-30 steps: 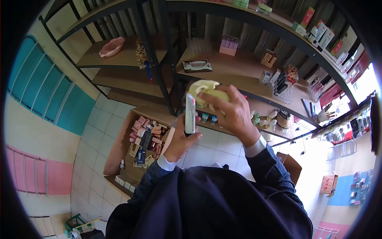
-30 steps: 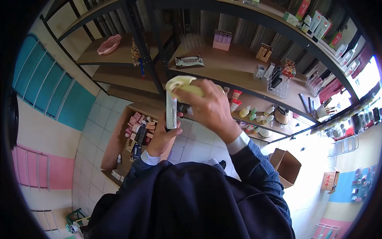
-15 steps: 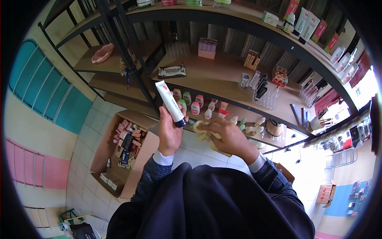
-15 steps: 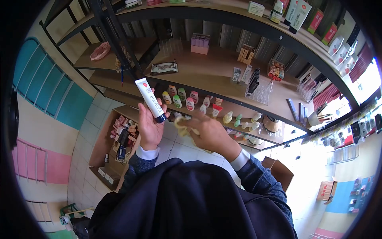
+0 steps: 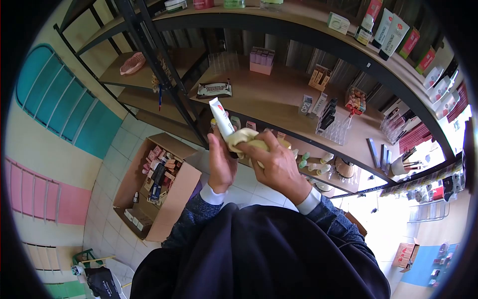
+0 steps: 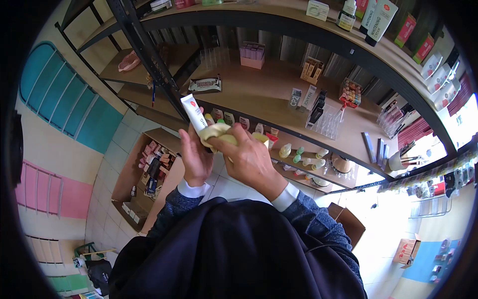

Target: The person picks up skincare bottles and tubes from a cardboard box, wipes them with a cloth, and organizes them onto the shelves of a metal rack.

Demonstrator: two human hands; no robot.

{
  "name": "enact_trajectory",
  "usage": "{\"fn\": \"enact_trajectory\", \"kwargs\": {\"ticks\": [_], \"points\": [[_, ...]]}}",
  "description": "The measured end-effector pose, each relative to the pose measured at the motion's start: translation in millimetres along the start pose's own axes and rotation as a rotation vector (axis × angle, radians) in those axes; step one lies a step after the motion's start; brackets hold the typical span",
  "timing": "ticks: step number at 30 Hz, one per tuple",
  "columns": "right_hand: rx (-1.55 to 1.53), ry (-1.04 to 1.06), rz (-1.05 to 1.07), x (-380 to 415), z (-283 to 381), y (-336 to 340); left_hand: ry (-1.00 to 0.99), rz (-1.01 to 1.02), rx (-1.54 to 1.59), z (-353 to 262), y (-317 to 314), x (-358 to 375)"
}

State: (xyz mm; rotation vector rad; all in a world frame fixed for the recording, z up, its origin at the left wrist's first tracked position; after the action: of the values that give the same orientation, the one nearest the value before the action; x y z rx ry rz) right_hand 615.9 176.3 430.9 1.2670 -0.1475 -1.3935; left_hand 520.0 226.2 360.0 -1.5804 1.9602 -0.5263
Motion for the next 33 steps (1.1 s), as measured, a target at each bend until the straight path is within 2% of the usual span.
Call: {"fn": "enact_trajectory", "kwargs": {"ticks": [5,7,9,10,13,15,18,21,25,27,29,33], "points": [[0.004,0.058,-0.092,-7,-12,13,-0.032,0.044,-0.073,9,-8,-8],[0.022,0.0,-0.091,-10,-19,18,0.003,0.057,-0.046,12,-19,-6],[0.002,0.009,-0.027,-5,-16,13,0.028,0.045,0.007,9,-20,-8],[-0.003,0.05,-0.015,0,-13,10,0.057,0.109,0.023,3,-26,-8],[0.025,0.076,-0.022,7,-17,11,0.059,0.064,0.019,8,-19,-11],[0.028,0.022,-0.071,-2,-22,21,0.069,0.102,-0.018,17,-30,-7],[0.068,0.004,-0.052,-3,-18,26,0.052,0.008,0.038,18,-27,-7],[0.137,0.078,-0.003,7,-16,18,0.06,0.105,0.09,13,-22,-13],[0.125,0.017,-0.091,-4,-24,35,0.159,0.053,0.149,39,-35,0],[0.144,0.038,-0.048,-1,-22,30,0.162,0.052,0.134,33,-36,-3],[0.167,0.153,-0.038,9,-14,25,0.165,0.151,0.145,22,-40,-7],[0.153,0.111,-0.066,4,-23,31,0.215,0.107,0.14,43,-35,-2]]}}
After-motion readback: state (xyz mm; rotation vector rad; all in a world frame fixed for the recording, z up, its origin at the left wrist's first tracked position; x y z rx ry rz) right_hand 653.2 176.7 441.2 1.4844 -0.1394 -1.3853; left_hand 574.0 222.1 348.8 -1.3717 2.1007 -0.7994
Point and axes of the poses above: each hand's wrist, its own x-axis away from the middle knuckle, its own y-axis out of the back of the hand, z = x × y, the point moved 9 cm from there along -x, towards the middle knuckle, and after that the axes turned 1 degree about z, right-handed, at the moved point
